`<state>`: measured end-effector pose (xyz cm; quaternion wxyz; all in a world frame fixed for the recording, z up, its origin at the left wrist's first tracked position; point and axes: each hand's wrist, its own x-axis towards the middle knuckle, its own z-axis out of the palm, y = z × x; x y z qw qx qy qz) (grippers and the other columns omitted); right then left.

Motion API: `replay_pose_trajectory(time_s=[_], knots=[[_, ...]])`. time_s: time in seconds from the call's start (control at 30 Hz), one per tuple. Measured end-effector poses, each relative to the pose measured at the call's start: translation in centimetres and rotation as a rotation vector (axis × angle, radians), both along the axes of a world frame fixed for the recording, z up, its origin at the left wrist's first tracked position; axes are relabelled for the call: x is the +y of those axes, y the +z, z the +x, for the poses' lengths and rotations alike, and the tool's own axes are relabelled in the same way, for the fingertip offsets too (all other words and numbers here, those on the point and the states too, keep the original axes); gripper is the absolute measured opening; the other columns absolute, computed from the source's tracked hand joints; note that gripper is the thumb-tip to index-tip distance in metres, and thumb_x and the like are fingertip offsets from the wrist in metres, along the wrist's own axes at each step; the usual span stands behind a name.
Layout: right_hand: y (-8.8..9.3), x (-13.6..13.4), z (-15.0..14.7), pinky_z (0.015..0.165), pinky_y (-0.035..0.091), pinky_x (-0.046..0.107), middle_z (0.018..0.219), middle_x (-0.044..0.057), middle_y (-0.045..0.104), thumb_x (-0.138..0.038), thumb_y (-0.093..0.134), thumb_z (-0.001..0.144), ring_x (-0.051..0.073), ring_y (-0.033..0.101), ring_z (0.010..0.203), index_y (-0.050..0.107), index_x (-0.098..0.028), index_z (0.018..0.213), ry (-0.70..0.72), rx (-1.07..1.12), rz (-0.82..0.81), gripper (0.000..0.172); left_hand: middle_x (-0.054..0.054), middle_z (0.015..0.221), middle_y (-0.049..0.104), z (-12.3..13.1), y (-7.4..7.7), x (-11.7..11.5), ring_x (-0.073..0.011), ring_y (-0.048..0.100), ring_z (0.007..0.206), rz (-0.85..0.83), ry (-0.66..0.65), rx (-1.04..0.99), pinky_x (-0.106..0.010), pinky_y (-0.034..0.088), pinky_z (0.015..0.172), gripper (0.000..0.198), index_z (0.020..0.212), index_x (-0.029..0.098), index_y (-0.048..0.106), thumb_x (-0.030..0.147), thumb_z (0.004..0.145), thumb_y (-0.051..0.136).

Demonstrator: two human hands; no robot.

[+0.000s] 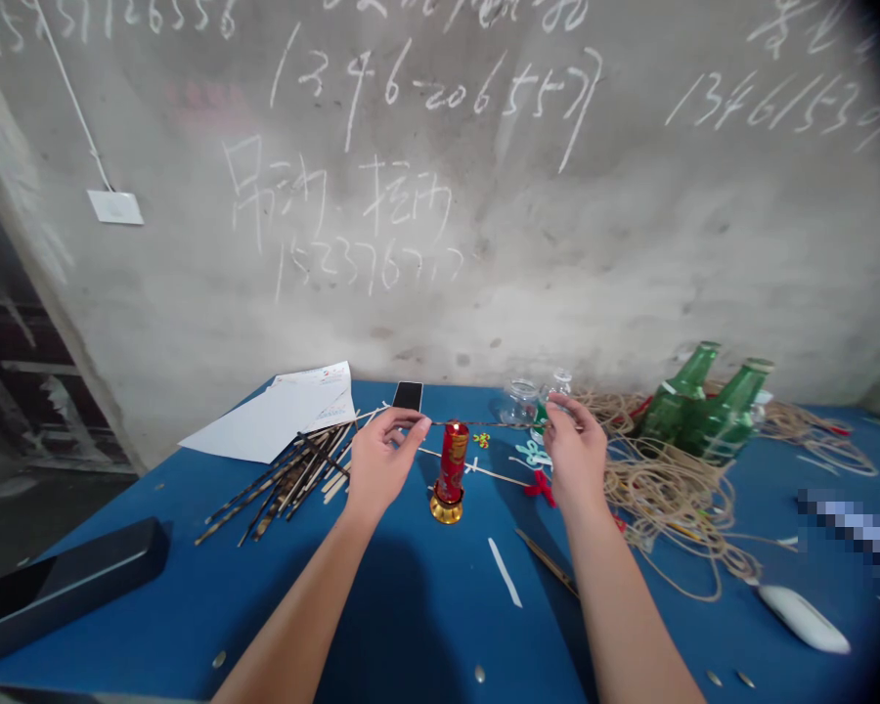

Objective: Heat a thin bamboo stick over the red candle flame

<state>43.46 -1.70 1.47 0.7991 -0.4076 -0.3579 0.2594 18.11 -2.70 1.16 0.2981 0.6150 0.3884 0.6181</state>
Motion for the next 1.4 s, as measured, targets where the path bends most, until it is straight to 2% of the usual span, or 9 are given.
replay_pose_trajectory(time_s=[0.17, 0.27, 0.4, 0.57, 0.7, 1.0, 1.23, 1.4], knots=[[0.4, -0.2, -0.1, 0.045, 0.019, 0.026, 0.057, -0.008, 0.043, -0.051, 0.081, 0.073, 0.010, 0.032, 0.049, 0.072, -0.020, 0.099, 0.035, 0.016, -0.030, 0.041, -0.006, 0.083, 0.077, -0.1, 0.2, 0.0, -0.0154, 0.064, 0.058, -0.006, 0.014, -0.013, -0.026, 0.049, 0.055, 0.029, 0.095, 0.020, 0.077, 0.048, 0.089, 0.077], [0.6, -0.4, -0.3, 0.043, 0.020, 0.025, 0.058, -0.006, 0.046, -0.058, 0.075, 0.080, 0.010, 0.034, 0.048, 0.074, -0.020, 0.098, 0.087, -0.015, -0.049, 0.042, -0.005, 0.081, 0.076, -0.4, 0.1, 0.2, -0.0133, 0.060, 0.055, -0.016, 0.015, -0.044, -0.024, 0.046, 0.053, 0.031, 0.095, 0.019, 0.076, 0.050, 0.090, 0.076], [0.6, -0.6, -0.7, 0.043, 0.022, 0.025, 0.056, -0.006, 0.041, -0.066, 0.066, 0.087, 0.011, 0.033, 0.047, 0.075, -0.019, 0.099, 0.193, -0.092, -0.074, 0.049, -0.005, 0.082, 0.076, -0.8, 0.0, 0.6, -0.0113, 0.057, 0.054, -0.022, 0.027, -0.147, -0.022, 0.045, 0.052, 0.034, 0.098, 0.018, 0.075, 0.051, 0.089, 0.077], [0.6, -0.8, -1.7, 0.044, 0.024, 0.025, 0.056, -0.005, 0.042, -0.074, 0.064, 0.087, 0.012, 0.035, 0.049, 0.076, -0.019, 0.101, 0.263, -0.221, -0.092, 0.059, -0.007, 0.086, 0.077, -1.3, 0.1, 1.1, -0.0104, 0.058, 0.055, -0.016, 0.084, -0.244, -0.022, 0.047, 0.054, 0.037, 0.099, 0.017, 0.074, 0.051, 0.086, 0.080], [0.6, -1.0, -2.5, 0.045, 0.026, 0.026, 0.058, -0.004, 0.043, -0.075, 0.065, 0.087, 0.013, 0.036, 0.051, 0.075, -0.021, 0.099, 0.297, -0.273, -0.089, 0.056, -0.006, 0.085, 0.076, -1.6, 0.3, 1.1, -0.0101, 0.057, 0.054, -0.022, 0.108, -0.265, -0.022, 0.046, 0.053, 0.038, 0.098, 0.017, 0.075, 0.052, 0.085, 0.081], [-0.3, -0.6, -3.0, 0.047, 0.026, 0.028, 0.056, -0.005, 0.040, -0.073, 0.064, 0.088, 0.015, 0.035, 0.050, 0.074, -0.023, 0.100, 0.332, -0.310, -0.089, 0.053, -0.003, 0.077, 0.071, -1.9, 0.7, 0.9, -0.0082, 0.051, 0.049, -0.088, 0.125, -0.318, -0.020, 0.035, 0.045, 0.039, 0.095, 0.017, 0.074, 0.051, 0.081, 0.083], [-0.3, -0.6, -3.0, 0.047, 0.026, 0.028, 0.058, -0.005, 0.041, -0.073, 0.066, 0.087, 0.014, 0.036, 0.051, 0.075, -0.022, 0.099, 0.335, -0.292, -0.091, 0.053, -0.002, 0.078, 0.070, -1.9, 0.8, 0.9, -0.0069, 0.050, 0.049, -0.093, 0.092, -0.334, -0.019, 0.036, 0.045, 0.032, 0.096, 0.018, 0.071, 0.045, 0.083, 0.082], [-0.3, -0.6, -3.0, 0.047, 0.025, 0.028, 0.056, -0.005, 0.040, -0.073, 0.066, 0.087, 0.014, 0.035, 0.050, 0.075, -0.022, 0.100, 0.338, -0.299, -0.094, 0.054, -0.002, 0.080, 0.070, -2.0, 0.6, 1.2, -0.0064, 0.051, 0.049, -0.083, 0.045, -0.363, -0.019, 0.037, 0.046, 0.034, 0.097, 0.018, 0.071, 0.047, 0.083, 0.081]])
